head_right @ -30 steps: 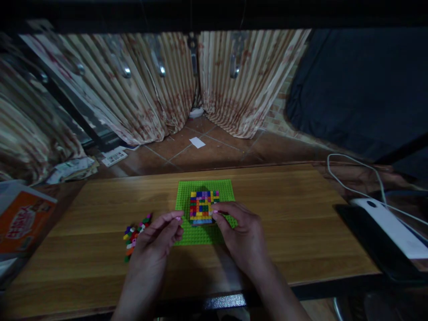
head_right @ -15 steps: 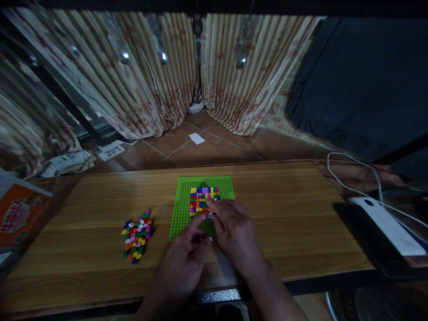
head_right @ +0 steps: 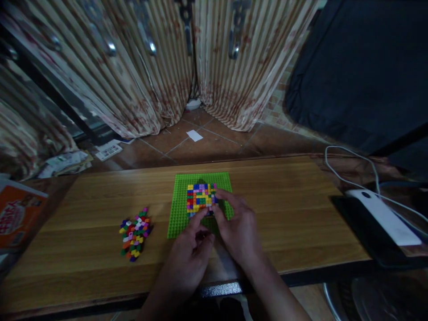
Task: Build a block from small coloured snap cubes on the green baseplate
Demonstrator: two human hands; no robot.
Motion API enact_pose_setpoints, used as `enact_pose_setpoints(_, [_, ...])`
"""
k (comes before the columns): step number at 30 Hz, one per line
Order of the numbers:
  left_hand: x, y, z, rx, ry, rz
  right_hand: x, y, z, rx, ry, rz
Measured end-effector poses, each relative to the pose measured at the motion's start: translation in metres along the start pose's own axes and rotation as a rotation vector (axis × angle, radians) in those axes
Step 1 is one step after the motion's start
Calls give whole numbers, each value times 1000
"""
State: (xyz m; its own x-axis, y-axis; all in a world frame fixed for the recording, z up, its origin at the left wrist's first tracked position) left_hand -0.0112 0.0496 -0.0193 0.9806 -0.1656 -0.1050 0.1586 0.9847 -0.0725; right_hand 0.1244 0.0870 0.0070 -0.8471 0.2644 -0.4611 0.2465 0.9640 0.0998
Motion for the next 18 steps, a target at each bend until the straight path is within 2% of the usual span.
enact_pose_setpoints(3, [-2, 1, 2, 3, 32, 18, 3, 4, 17, 168, 102, 2])
enact_pose_setpoints(5, [-2, 1, 3, 0, 60, 23, 10, 5, 24, 227, 144, -36])
enact_pose_setpoints(15, [-5, 2, 5, 18, 78, 30, 21, 7, 29, 343, 270, -45])
enact_pose_setpoints(18, [-15, 2, 4, 1, 67, 88, 22, 7, 27, 348, 256, -35])
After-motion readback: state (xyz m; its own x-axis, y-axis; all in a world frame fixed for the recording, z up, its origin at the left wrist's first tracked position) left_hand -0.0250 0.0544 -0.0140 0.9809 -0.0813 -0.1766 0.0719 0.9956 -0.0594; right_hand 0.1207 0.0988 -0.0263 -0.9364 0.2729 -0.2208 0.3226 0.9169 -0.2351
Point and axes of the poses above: each hand's wrist, its own y-axis towards the middle knuckle, its own x-axis out of the palm, z = x × y, the point moved 8 cm from there along y, towards the middle knuckle, and after that the axes turned 12 degrees about x, right-handed, at the moved point
